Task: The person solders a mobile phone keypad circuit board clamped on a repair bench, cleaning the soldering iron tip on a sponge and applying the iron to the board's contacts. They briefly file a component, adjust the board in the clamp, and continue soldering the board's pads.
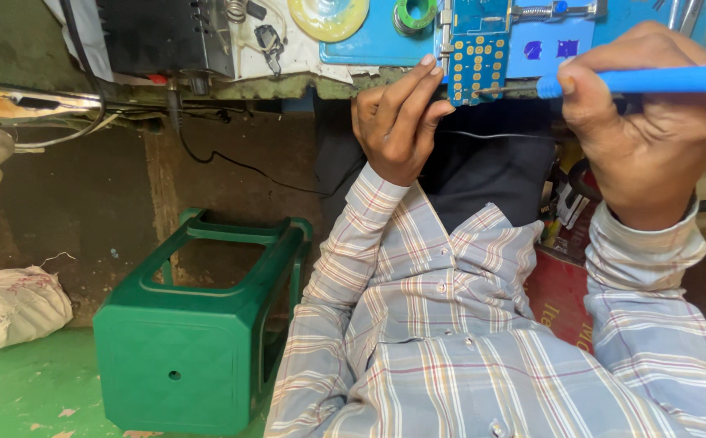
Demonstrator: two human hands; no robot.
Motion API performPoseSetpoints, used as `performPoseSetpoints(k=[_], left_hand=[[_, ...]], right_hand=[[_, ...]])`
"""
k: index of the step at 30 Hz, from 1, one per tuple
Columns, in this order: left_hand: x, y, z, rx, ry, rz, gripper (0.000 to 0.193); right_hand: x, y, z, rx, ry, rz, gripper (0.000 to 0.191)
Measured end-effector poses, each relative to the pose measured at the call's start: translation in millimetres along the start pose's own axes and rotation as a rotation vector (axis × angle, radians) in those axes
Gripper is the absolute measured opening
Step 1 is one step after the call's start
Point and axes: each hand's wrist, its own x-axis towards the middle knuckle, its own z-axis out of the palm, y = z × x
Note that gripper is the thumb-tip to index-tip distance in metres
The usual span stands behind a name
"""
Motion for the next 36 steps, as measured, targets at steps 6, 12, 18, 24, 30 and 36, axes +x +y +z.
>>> performPoseSetpoints(k=[6,12,18,24,30,36], left_hand=[[-1,-2,4,0.000,0.024,0.013,0.036],[1,0,1,-0.013,0.014,0.006,0.036],[4,2,-6,-0.042,-0.010,-0.003,0.032],[7,4,-10,-0.064,-0.034,-0.005,0.033],[8,4,-11,-0.073,-0.043,-0.007,0.031],[8,2,-11,-0.078,-0.045,0.013,0.032]], right_hand=[[-2,-3,2,0.009,0.015,0.003,0.015],[-1,-2,3,-0.044,0.028,-0.026,0.020],[-8,12,11,0.222,0.179,0.141,0.026],[-27,42,44,0.658,0.470,0.262,0.034],[-46,53,39,0.781,0.521,0.358,0.041],[-54,64,37,0.828,0.531,0.367,0.044]])
